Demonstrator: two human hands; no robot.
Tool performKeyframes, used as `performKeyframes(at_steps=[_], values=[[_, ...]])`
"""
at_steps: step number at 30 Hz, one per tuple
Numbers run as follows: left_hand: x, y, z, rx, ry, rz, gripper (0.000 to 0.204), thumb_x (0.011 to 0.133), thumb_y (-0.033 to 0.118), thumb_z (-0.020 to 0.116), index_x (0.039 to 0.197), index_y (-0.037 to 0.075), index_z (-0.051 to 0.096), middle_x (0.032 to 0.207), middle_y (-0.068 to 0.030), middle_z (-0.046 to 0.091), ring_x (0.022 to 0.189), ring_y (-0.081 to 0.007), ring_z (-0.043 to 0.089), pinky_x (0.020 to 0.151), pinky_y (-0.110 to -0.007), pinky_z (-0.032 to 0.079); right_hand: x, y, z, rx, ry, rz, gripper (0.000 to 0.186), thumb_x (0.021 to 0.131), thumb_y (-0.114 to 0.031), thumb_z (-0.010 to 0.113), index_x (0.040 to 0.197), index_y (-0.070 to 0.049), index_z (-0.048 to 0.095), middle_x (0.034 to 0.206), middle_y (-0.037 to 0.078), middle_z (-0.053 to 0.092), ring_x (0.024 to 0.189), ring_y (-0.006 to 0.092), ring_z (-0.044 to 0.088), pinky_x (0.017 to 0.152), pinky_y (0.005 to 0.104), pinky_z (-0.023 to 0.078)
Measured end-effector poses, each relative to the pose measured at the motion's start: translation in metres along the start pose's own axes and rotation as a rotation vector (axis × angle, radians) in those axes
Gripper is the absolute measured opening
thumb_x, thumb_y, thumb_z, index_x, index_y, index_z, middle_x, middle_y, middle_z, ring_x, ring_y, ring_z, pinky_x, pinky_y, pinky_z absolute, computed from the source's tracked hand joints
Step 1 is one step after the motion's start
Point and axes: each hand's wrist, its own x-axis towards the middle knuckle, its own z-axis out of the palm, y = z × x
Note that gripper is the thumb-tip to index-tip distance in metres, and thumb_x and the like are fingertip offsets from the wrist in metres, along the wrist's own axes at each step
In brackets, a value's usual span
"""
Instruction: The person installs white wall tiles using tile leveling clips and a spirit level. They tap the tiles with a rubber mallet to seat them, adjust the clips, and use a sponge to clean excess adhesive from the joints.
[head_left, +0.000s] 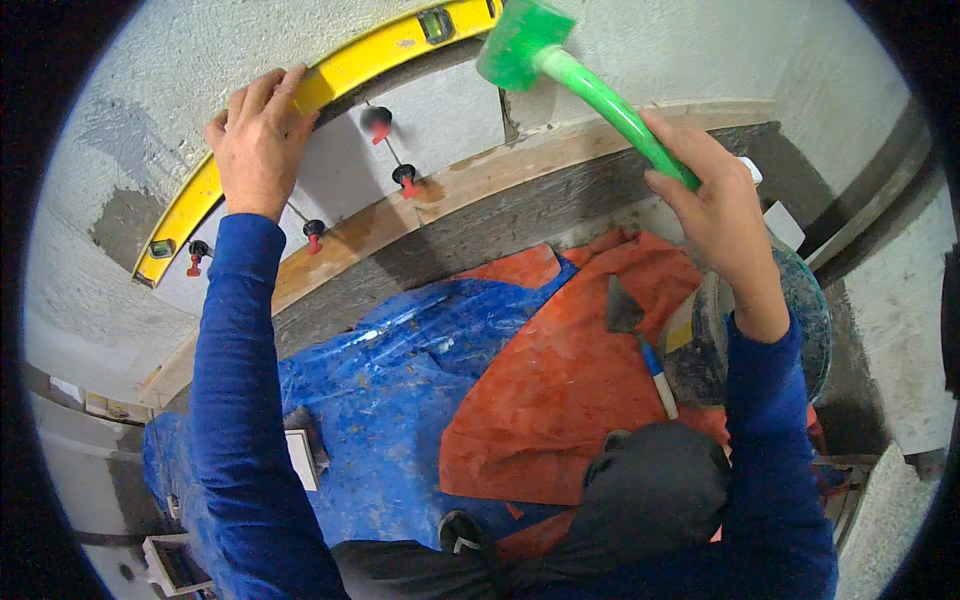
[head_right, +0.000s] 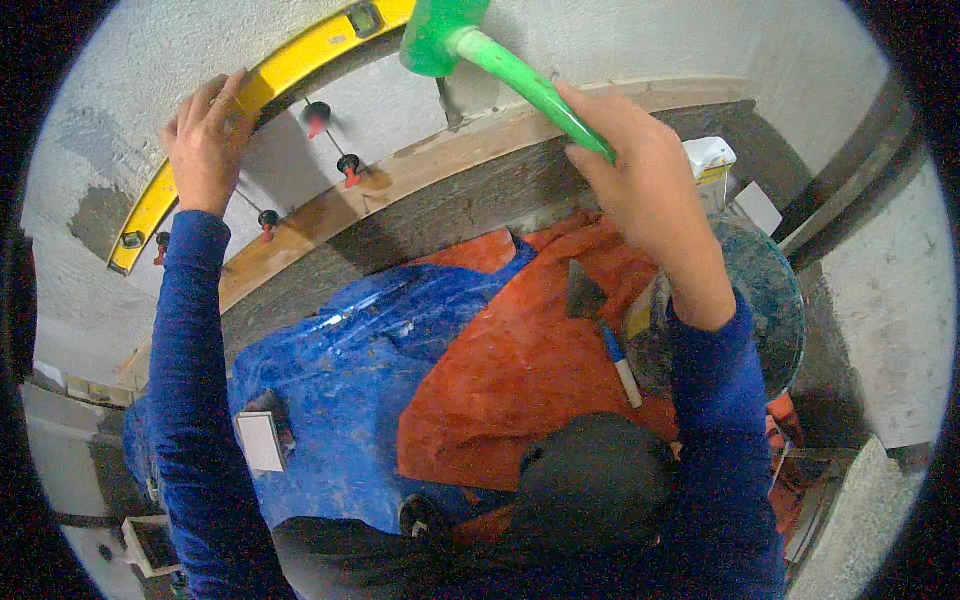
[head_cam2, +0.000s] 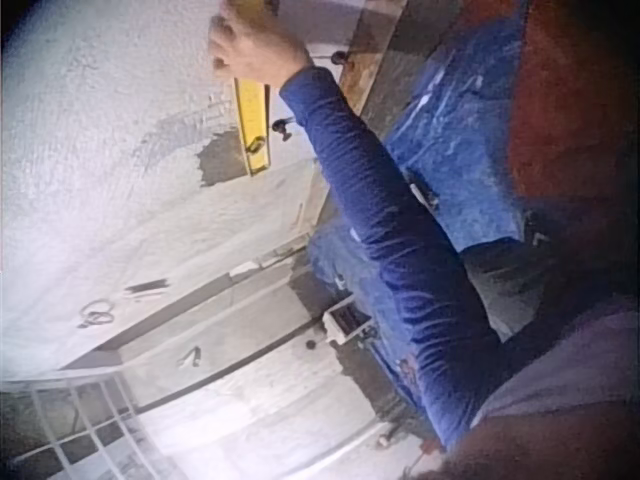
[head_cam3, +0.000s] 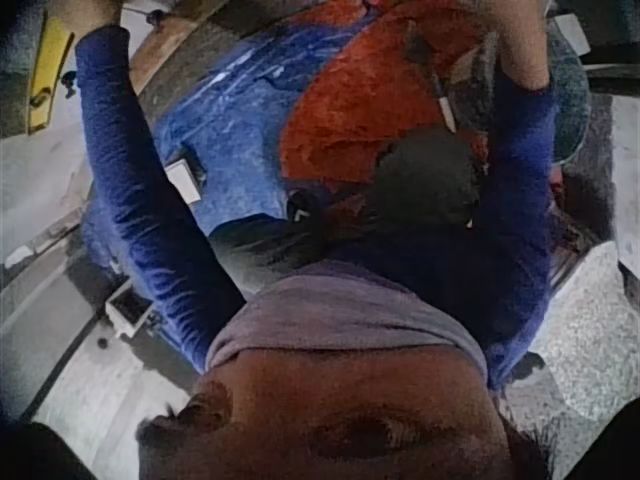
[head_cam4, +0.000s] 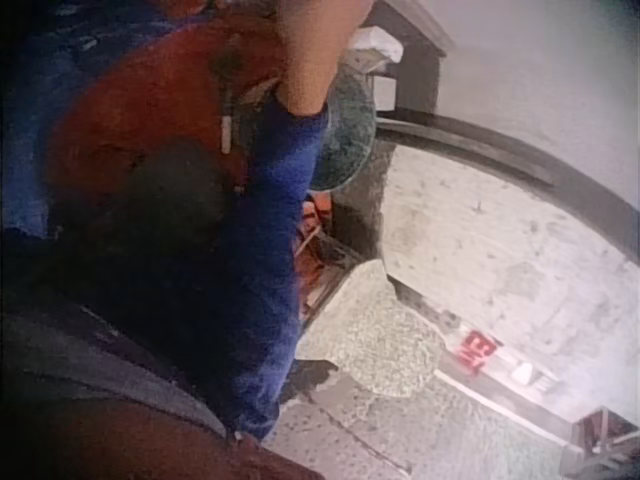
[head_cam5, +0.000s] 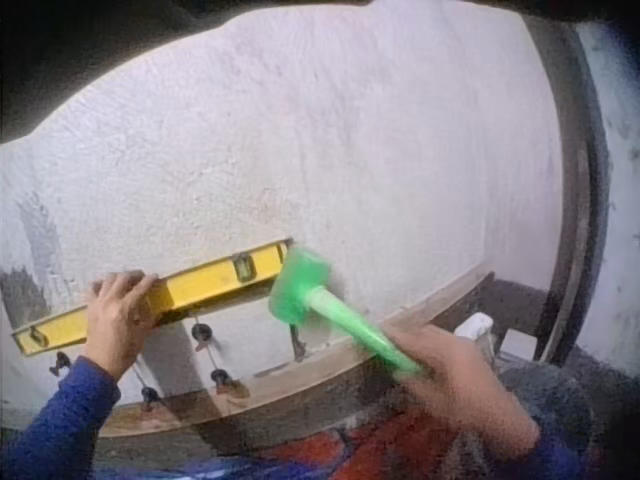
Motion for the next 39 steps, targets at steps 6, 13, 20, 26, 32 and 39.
performKeyframes(at_steps=[6,13,20,26,32,39], values=[[-0.009,0.006,0.002,-0.028,-0.106,0.004,0.059,0.080,0.025,0.078,0.137,0.028,0.062,0.130,0.0000,0.064,0.119,-0.0230,0.058,0.098,-0.045,0.043,-0.033,-0.004,0.003,0.103,0.031,0.212,0.055,0.082,-0.004,0.072,0.136,-0.006,0.062,0.103,0.009,0.067,0.094,0.0183,0.062,0.088,0.0296,0.047],[-0.010,0.006,0.000,-0.080,-0.077,-0.006,0.056,0.076,0.023,0.079,0.131,0.025,0.065,0.126,0.0005,0.065,0.116,-0.0221,0.059,0.097,-0.046,0.044,-0.046,-0.003,0.014,0.189,0.087,0.284,0.056,0.084,-0.003,0.072,0.138,-0.006,0.060,0.108,0.007,0.068,0.098,0.0159,0.061,0.090,0.0296,0.048],[-0.042,0.055,-0.018,-0.087,0.060,-0.107,0.060,0.077,0.024,0.081,0.134,0.024,0.062,0.129,-0.0070,0.061,0.117,-0.0288,0.056,0.097,-0.044,0.044,-0.056,-0.015,0.025,0.302,0.142,0.314,0.055,0.084,-0.002,0.073,0.138,-0.003,0.060,0.126,0.012,0.068,0.114,0.0199,0.063,0.102,0.0331,0.046],[-0.082,0.083,-0.035,-0.400,0.083,-0.292,0.036,0.082,0.021,0.078,0.117,0.014,0.070,0.122,-0.0097,0.061,0.111,-0.0319,0.056,0.095,-0.045,0.044,-0.044,-0.041,0.017,0.357,0.164,0.317,0.054,0.088,-0.001,0.069,0.140,0.002,0.056,0.136,0.014,0.063,0.126,0.0197,0.057,0.108,0.0347,0.043],[-0.109,0.027,-0.035,-0.404,0.284,-0.483,0.027,0.086,0.021,0.076,0.110,0.010,0.073,0.115,-0.0135,0.062,0.106,-0.0332,0.057,0.092,-0.046,0.044,-0.014,-0.086,-0.007,0.383,0.284,0.303,0.055,0.091,-0.003,0.068,0.144,0.001,0.051,0.134,0.010,0.061,0.116,0.0172,0.060,0.100,0.0303,0.047],[-0.130,-0.008,-0.040,-0.351,0.267,-0.607,0.026,0.090,0.022,0.073,0.110,0.007,0.073,0.112,-0.0147,0.061,0.108,-0.0314,0.055,0.095,-0.043,0.043,-0.009,-0.119,0.028,0.635,0.297,0.313,0.058,0.095,-0.006,0.066,0.149,0.002,0.043,0.118,0.008,0.066,0.106,0.0122,0.060,0.092,0.0262,0.049]])
